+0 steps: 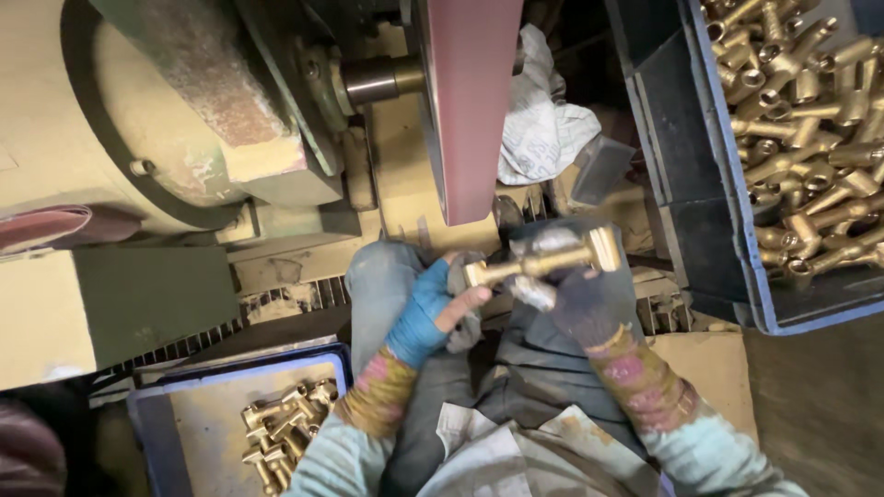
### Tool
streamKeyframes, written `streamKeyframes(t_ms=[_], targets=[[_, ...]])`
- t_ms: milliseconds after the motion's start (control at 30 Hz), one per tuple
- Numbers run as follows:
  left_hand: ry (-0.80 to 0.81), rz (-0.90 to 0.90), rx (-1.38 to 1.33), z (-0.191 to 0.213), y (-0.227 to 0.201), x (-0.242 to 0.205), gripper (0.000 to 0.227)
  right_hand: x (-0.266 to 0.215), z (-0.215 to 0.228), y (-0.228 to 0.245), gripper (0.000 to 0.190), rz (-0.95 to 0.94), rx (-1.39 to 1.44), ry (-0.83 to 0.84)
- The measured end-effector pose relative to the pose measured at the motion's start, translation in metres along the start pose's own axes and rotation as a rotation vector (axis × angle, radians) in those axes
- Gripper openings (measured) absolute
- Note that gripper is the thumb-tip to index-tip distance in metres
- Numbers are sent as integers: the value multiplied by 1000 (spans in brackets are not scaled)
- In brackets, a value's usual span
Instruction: The person uses a belt sander to polish small brass fittings. They hold each fitting with gloved hands against the moving belt, rotating it to smooth the surface, then place the finished piece into a blue bin.
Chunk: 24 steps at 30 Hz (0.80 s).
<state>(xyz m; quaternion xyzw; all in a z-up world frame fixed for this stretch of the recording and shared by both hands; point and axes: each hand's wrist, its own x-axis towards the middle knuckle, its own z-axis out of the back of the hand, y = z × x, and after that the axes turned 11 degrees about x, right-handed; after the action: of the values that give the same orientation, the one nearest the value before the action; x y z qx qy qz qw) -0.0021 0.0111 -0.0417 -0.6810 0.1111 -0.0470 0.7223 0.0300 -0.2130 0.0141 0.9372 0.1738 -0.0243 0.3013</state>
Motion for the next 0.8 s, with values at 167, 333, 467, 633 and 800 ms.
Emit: streamKeyframes(t_ms=[167,333,467,633,800], targets=[[134,176,-95,10,16,37,58,43,33,-14,36,58,-734,-57],[38,296,-242,-3,48,61,45,80,54,-11,35,54,-1147,-98],[-75,308,-263,-16,59,66,45,97,64,-14,35,49,-1311,-120],[-163,336,-374,-25,76,67,45,102,76,-27,34,35,-1410,-134],[-145,306,-389,-28,112,76,41,99,85,-33,33,8,-1418,-166]])
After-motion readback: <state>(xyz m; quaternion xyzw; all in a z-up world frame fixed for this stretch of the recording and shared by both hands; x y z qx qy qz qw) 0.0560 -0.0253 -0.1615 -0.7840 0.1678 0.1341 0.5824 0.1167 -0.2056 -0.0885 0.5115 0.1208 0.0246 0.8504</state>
